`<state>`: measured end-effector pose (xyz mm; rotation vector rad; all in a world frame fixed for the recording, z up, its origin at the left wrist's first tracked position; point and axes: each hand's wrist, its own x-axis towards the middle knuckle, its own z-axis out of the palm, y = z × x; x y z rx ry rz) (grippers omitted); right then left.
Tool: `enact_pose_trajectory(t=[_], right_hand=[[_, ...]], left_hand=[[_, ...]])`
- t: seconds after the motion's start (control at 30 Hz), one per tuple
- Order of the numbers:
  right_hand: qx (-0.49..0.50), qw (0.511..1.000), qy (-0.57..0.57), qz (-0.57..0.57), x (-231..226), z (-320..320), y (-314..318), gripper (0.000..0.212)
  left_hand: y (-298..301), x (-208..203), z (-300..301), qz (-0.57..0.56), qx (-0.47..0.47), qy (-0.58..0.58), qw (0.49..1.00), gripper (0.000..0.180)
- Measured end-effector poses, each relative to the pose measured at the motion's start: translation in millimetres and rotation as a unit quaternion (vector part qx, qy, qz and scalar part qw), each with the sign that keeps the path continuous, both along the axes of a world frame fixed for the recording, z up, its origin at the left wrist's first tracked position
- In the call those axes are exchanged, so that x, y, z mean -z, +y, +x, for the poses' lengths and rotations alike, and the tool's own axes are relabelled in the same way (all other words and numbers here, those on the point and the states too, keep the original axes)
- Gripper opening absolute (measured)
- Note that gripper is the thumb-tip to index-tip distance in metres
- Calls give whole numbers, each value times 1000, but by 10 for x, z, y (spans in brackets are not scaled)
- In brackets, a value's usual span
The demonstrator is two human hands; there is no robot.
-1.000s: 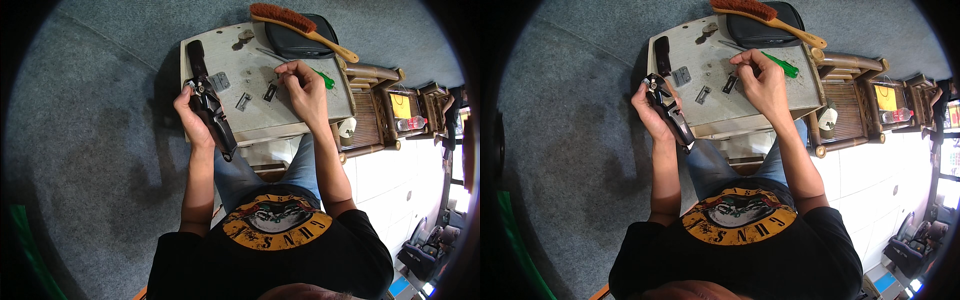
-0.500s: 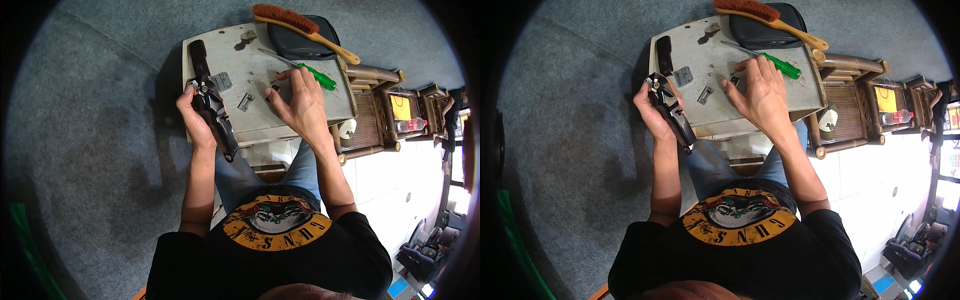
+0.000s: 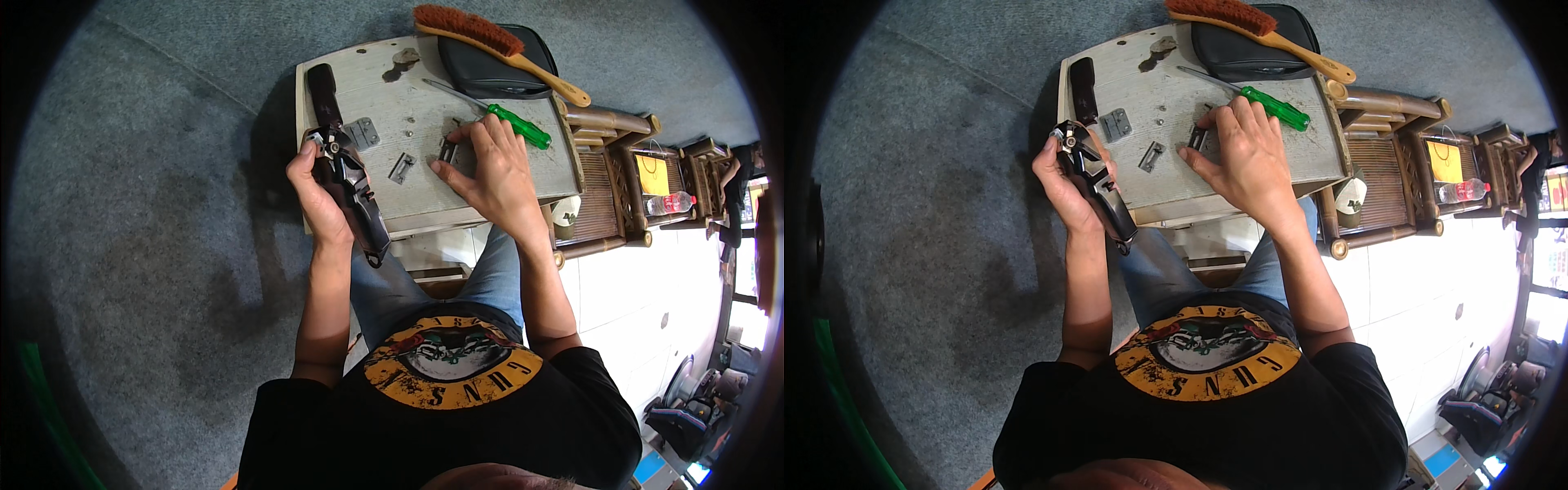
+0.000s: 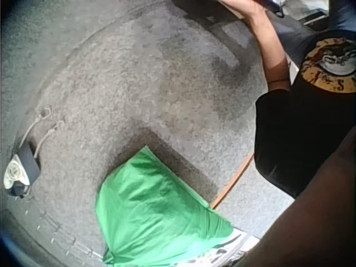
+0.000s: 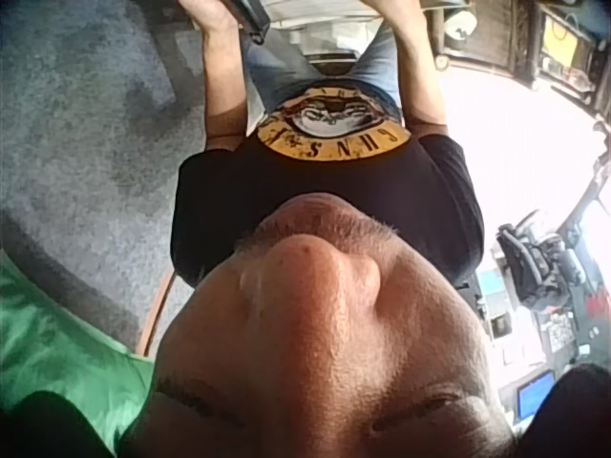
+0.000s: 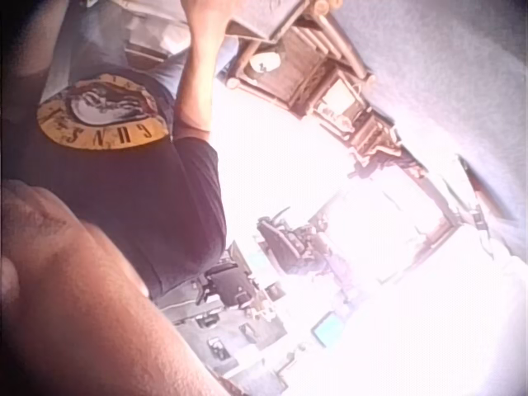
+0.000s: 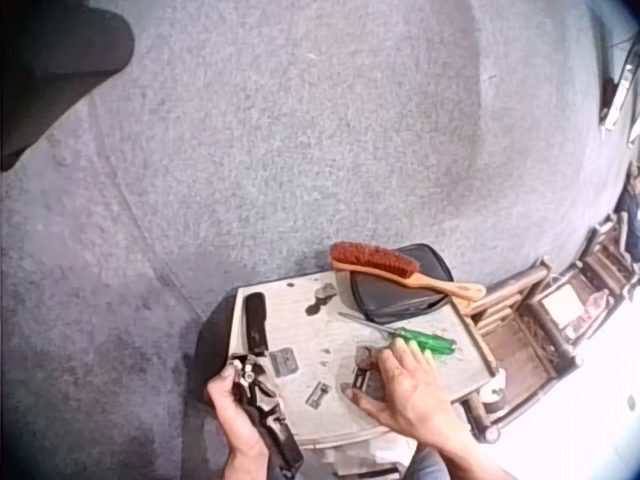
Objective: The person repairs hair clippers by disassembling the blade assembly, cleaning a small internal component by hand, and then reassembling the metal blades onto the clipper housing using a screwdriver.
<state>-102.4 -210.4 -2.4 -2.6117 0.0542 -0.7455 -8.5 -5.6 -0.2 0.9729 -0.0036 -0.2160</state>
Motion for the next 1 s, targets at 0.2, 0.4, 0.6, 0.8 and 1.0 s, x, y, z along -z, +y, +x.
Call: enact_pose_trajectory(t=[0.2,0.4,0.6,0.8,1.0], right_hand=[[-49,994,20,96,-138,-36,20,40],[-58,981,14,182,-86,-69,11,25],[-74,986,-36,143,-11,-55,-41,15],[-89,982,-52,159,48,-52,-16,15],[-81,981,-71,163,5,-81,-3,16]], left_hand=[[-2,-17,-7,0,-8,2,1000,48],[5,20,6,-6,7,-12,1000,47],[9,42,19,1,2,-15,1000,47],[5,37,8,13,-14,-13,1000,48],[-19,3,-16,10,-17,-1,1000,46]])
